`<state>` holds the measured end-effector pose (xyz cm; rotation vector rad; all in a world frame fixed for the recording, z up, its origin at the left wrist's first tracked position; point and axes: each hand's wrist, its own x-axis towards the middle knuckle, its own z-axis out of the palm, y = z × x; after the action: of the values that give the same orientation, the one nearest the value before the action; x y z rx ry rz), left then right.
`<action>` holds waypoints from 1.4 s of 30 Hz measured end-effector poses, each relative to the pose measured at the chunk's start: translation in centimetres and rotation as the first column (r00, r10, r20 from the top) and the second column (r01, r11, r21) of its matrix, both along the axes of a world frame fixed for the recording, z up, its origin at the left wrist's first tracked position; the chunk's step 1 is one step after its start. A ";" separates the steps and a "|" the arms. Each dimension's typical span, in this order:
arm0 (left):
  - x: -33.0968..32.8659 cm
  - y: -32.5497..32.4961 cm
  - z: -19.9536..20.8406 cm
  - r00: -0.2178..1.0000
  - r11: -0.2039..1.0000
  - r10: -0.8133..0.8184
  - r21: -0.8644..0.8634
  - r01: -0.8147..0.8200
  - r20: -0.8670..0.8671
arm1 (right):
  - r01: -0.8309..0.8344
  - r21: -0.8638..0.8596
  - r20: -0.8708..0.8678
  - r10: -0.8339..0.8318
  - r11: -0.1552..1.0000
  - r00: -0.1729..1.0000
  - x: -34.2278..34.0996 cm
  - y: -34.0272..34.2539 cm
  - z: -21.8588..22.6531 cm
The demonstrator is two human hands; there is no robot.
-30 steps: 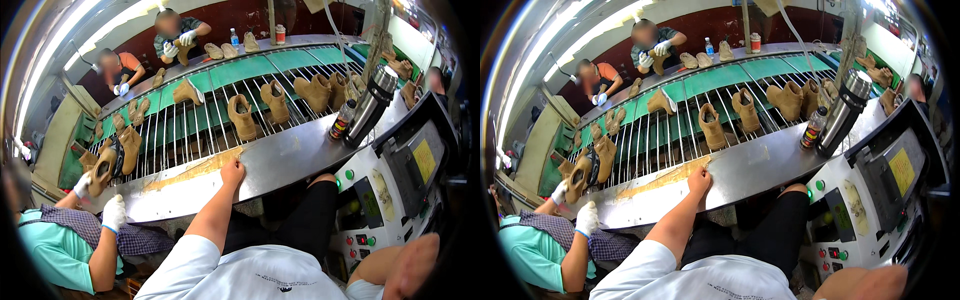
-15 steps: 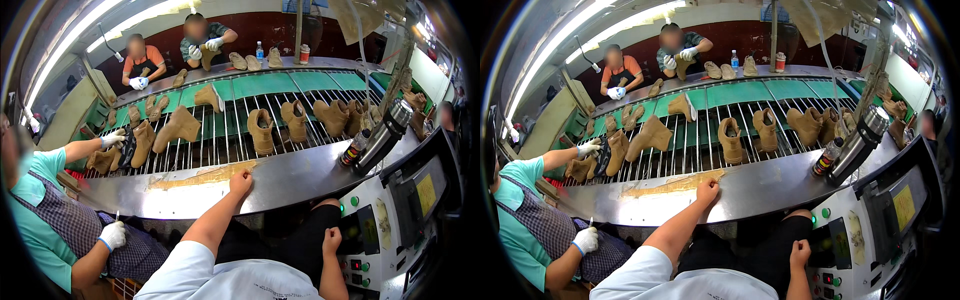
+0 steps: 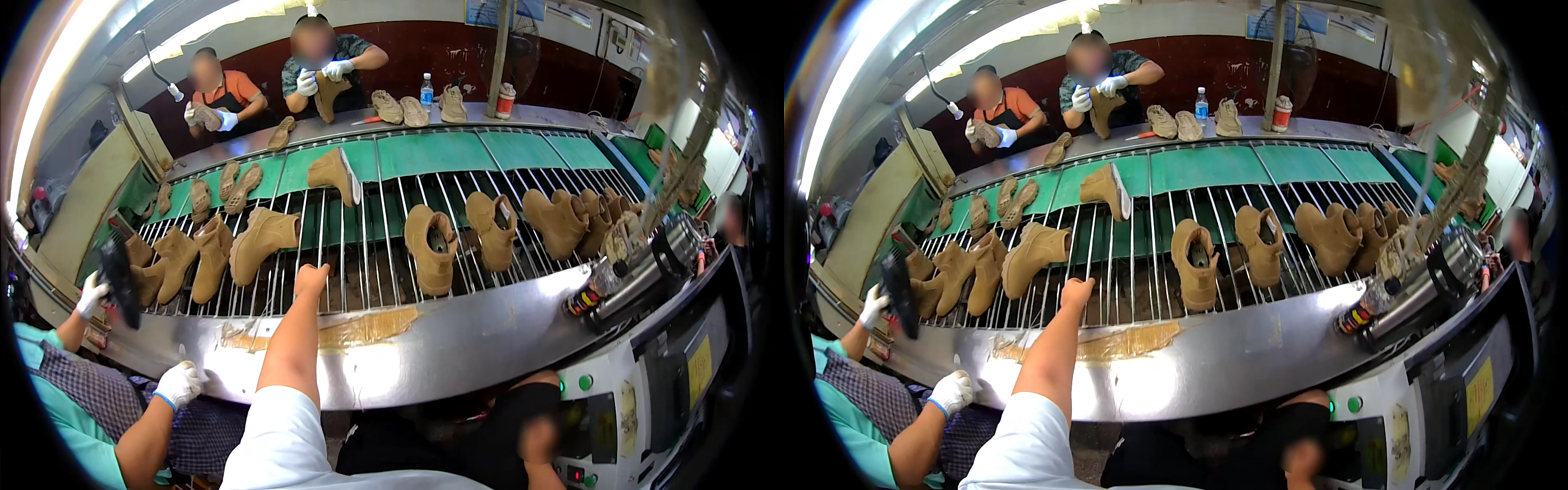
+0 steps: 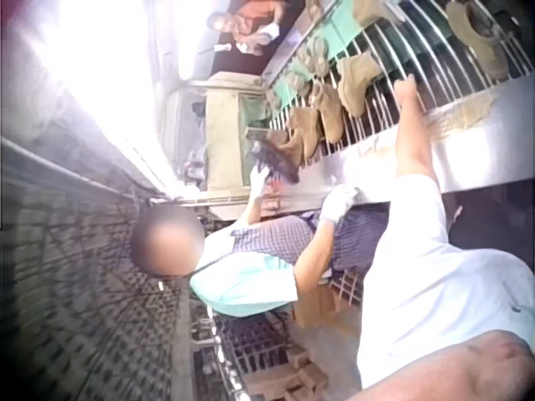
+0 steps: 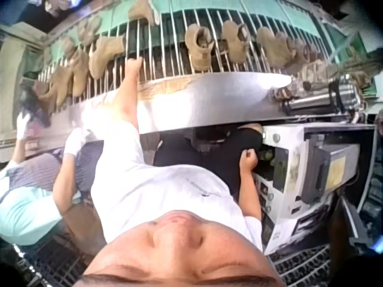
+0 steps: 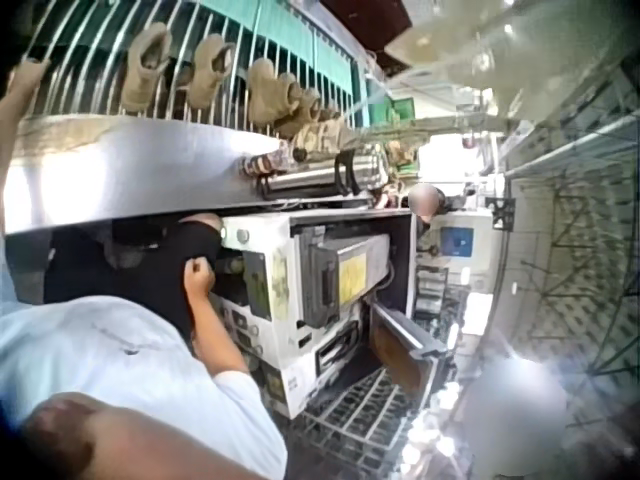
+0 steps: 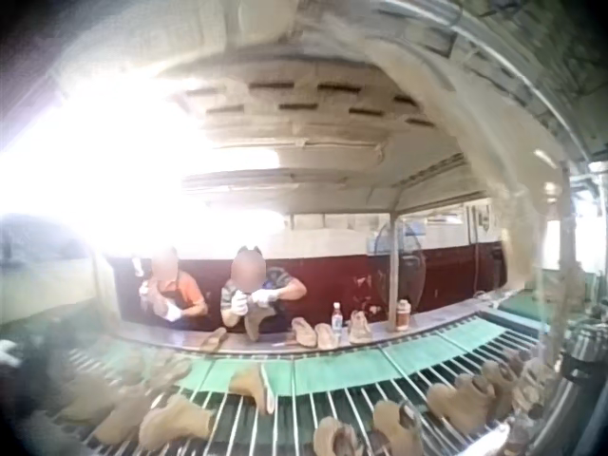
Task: The person operates an industrial sole-pressing machine by placing boot uppers into the press, activating the cycle with buttons, and removing the boots to place them on a conveyor belt.
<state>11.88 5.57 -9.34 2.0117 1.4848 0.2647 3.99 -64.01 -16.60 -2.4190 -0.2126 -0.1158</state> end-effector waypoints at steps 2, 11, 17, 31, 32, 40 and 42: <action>1.7 2.2 0.5 0.985 0.997 0.033 0.068 -0.022 -0.172 | -0.006 -0.095 -0.008 0.005 0.995 1.000 0.6 -0.1 0.0; 4.4 10.3 0.1 0.918 0.931 0.293 0.300 -0.210 -0.267 | 0.172 -0.206 -0.083 -0.192 0.963 0.978 1.9 4.8 6.8; 4.2 11.5 1.0 0.869 0.918 -0.104 0.290 0.271 -0.484 | 0.209 -0.196 -0.127 -0.236 0.958 0.963 0.7 5.4 8.1; -11.2 -16.9 32.6 0.214 0.214 -0.680 0.089 0.973 -0.701 | 0.434 0.725 -0.550 0.829 0.536 -0.105 -2.1 15.8 12.8; -11.8 -20.5 33.9 0.093 0.088 -0.708 0.043 0.995 -0.700 | 0.557 0.731 -0.317 0.919 0.395 -0.236 -3.1 15.7 13.1; -17.5 -37.5 36.5 -0.521 -0.652 -0.758 0.439 0.618 -0.393 | 0.798 0.594 -0.112 0.973 -0.097 0.202 -13.0 3.2 22.4; -16.8 -42.1 36.7 -0.630 -0.675 -0.700 0.600 0.431 -0.335 | 0.802 0.523 0.061 0.951 -0.289 0.303 -15.9 0.8 20.8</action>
<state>-4.88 -36.54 27.32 2.3521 -1.7137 0.3071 -11.91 -63.26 4.17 0.1536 0.0865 1.0816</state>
